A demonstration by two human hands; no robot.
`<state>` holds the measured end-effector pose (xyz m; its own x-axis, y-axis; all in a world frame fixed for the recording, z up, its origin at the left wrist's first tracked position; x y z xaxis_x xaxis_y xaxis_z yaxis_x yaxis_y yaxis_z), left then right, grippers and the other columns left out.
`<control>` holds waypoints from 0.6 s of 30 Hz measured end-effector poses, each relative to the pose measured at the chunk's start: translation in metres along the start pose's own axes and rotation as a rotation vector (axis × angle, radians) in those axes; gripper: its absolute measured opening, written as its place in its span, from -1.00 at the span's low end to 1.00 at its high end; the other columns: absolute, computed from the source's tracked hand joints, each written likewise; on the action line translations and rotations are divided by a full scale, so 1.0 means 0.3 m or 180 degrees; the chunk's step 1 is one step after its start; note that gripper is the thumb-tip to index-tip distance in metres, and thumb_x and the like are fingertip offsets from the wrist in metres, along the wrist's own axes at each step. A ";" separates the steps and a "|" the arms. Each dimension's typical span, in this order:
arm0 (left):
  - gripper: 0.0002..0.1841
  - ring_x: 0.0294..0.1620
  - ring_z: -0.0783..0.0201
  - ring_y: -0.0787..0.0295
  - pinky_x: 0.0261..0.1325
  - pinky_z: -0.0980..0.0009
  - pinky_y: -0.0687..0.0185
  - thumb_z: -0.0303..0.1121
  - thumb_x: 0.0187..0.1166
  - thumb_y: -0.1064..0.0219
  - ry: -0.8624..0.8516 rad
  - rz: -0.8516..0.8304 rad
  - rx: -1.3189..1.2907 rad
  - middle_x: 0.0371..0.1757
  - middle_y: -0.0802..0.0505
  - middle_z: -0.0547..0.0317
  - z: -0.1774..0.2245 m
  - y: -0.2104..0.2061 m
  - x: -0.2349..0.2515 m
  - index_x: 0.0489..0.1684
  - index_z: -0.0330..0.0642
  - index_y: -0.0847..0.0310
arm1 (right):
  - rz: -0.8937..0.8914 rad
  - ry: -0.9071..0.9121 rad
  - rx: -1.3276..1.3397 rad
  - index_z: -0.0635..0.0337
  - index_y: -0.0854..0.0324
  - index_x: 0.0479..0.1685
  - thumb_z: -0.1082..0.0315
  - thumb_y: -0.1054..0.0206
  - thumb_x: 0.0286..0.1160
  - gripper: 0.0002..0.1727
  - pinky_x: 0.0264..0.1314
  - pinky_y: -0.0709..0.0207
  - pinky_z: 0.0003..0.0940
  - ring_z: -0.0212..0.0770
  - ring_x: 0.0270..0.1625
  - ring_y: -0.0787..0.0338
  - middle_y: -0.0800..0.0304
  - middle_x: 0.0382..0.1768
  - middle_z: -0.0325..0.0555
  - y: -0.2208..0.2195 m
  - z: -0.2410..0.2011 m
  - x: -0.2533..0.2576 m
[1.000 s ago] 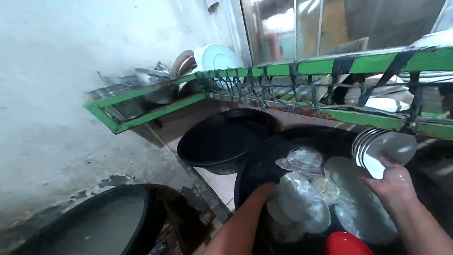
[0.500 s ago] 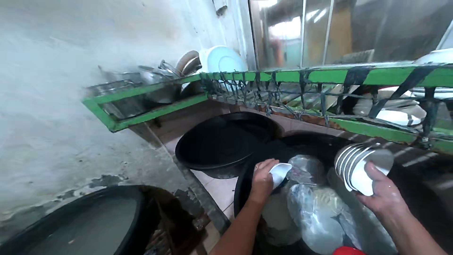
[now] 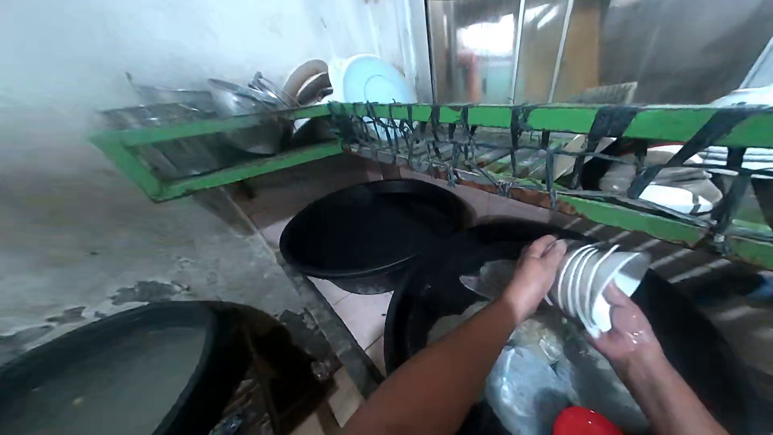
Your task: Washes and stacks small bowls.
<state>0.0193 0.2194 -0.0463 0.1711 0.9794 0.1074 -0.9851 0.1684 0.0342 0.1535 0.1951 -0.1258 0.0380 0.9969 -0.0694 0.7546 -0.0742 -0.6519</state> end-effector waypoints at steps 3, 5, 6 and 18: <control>-0.27 0.72 0.03 -0.35 0.69 -0.06 -0.29 0.17 0.85 0.20 0.0240 -0.0866 -0.0632 0.75 -0.40 -0.10 0.005 -0.055 0.017 0.81 -0.20 -0.14 | 0.0227 0.0212 0.0112 -0.05 -0.56 0.21 0.06 0.09 0.87 -0.65 -0.05 -0.80 -0.17 -0.26 -0.04 -0.84 -0.81 -0.09 -0.21 0.069 -0.054 0.036; -0.25 0.73 0.02 -0.35 0.66 -0.09 -0.33 0.20 0.84 0.23 0.0388 -0.1142 -0.0367 0.76 -0.40 -0.07 0.009 -0.022 0.028 0.79 -0.20 -0.21 | 0.0262 0.0301 0.0245 -0.01 -0.57 0.11 0.15 0.12 0.85 -0.67 -0.07 -0.78 -0.20 -0.27 -0.07 -0.83 -0.80 -0.14 -0.21 0.089 -0.088 0.044; -0.31 0.63 0.06 -0.48 0.57 -0.06 -0.42 0.15 0.86 0.18 0.0512 -0.1121 0.0025 0.66 -0.54 -0.05 -0.002 0.023 0.030 0.68 -0.22 -0.37 | 0.0300 0.0350 0.0259 -0.02 -0.57 0.08 0.15 0.14 0.85 -0.66 -0.07 -0.78 -0.21 -0.29 -0.09 -0.82 -0.79 -0.16 -0.23 0.101 -0.105 0.047; -0.62 0.37 -0.32 -0.66 0.35 -0.40 -0.44 -0.24 0.67 -0.30 0.2006 -0.2224 0.4484 0.27 -0.77 -0.36 -0.485 0.392 -0.148 0.18 -0.43 -0.71 | 0.0828 0.0886 0.1084 0.01 -0.30 0.51 0.09 0.22 0.87 -0.57 0.36 -0.67 -0.04 -0.13 0.41 -0.68 -0.63 0.34 -0.10 0.189 -0.202 -0.003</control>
<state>-0.1063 0.2119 -0.1915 0.1613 0.7139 -0.6814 0.1077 0.6736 0.7312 0.2361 0.1918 -0.1169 0.4043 0.9103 -0.0885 0.4425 -0.2794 -0.8522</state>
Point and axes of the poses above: each hand's wrist, its own x-axis towards the middle knuckle, its own y-axis out of the back of the hand, z = x × y, the point moved 10 cm from there along x, towards the middle knuckle
